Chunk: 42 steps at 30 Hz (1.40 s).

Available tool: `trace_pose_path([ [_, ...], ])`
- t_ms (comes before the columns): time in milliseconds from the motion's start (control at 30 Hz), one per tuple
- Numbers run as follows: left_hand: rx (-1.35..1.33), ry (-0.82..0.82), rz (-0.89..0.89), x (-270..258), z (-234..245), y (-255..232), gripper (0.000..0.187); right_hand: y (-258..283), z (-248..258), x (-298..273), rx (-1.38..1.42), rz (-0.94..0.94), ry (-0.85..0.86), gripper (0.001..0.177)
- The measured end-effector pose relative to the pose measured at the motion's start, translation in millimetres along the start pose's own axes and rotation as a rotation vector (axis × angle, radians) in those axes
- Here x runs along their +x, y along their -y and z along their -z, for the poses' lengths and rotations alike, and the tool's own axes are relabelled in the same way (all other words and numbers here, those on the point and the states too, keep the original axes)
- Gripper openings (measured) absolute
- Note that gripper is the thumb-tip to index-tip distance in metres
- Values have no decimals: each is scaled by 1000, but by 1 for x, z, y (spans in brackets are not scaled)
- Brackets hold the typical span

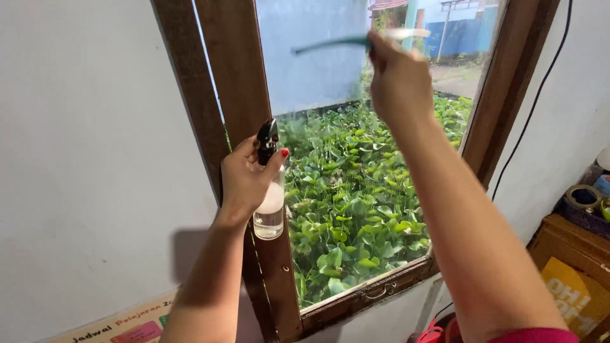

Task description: The person cleans a window by spraying liquid from a spray bottle and wiping the glass with a squeegee. The person repeatedly sprays and wipes different sections of the window to remove dirt and streaks.

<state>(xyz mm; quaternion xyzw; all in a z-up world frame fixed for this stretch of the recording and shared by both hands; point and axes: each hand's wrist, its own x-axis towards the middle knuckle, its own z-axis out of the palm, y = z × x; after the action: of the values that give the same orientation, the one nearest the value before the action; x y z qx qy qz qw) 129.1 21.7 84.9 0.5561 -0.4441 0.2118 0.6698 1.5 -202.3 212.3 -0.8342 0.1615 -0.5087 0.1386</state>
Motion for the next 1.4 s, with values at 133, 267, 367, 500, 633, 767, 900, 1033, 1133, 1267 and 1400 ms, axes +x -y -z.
trace_pose_path([
  [133,120,69,148,-3,2,-26,22,33,22,4,83,-200,107,38],
  [267,19,31,-73,-2,4,0,38,17,-19,-71,-200,-112,216,42],
  [367,54,25,-104,-5,7,5,36,5,-36,-100,-227,-72,335,34],
  [500,25,45,-72,-3,6,1,34,18,7,-48,-5,-193,249,31],
  [633,17,59,-29,-3,10,9,32,36,14,16,-41,59,-41,35],
  [767,17,45,-31,-1,10,9,29,52,3,-18,-34,-106,75,37],
  [900,26,27,-64,-3,5,-3,25,30,-9,-95,-38,-9,163,39],
  [1033,48,24,-83,-5,3,-11,23,-2,-26,-129,-39,3,270,37],
  [1133,48,21,-87,-3,6,1,22,-9,-5,-76,-9,17,174,35],
  [1267,161,29,53,-5,4,-16,16,0,13,-9,50,43,18,33],
  [1400,143,25,-6,-4,8,-8,16,15,-6,-49,-52,-16,95,36],
])
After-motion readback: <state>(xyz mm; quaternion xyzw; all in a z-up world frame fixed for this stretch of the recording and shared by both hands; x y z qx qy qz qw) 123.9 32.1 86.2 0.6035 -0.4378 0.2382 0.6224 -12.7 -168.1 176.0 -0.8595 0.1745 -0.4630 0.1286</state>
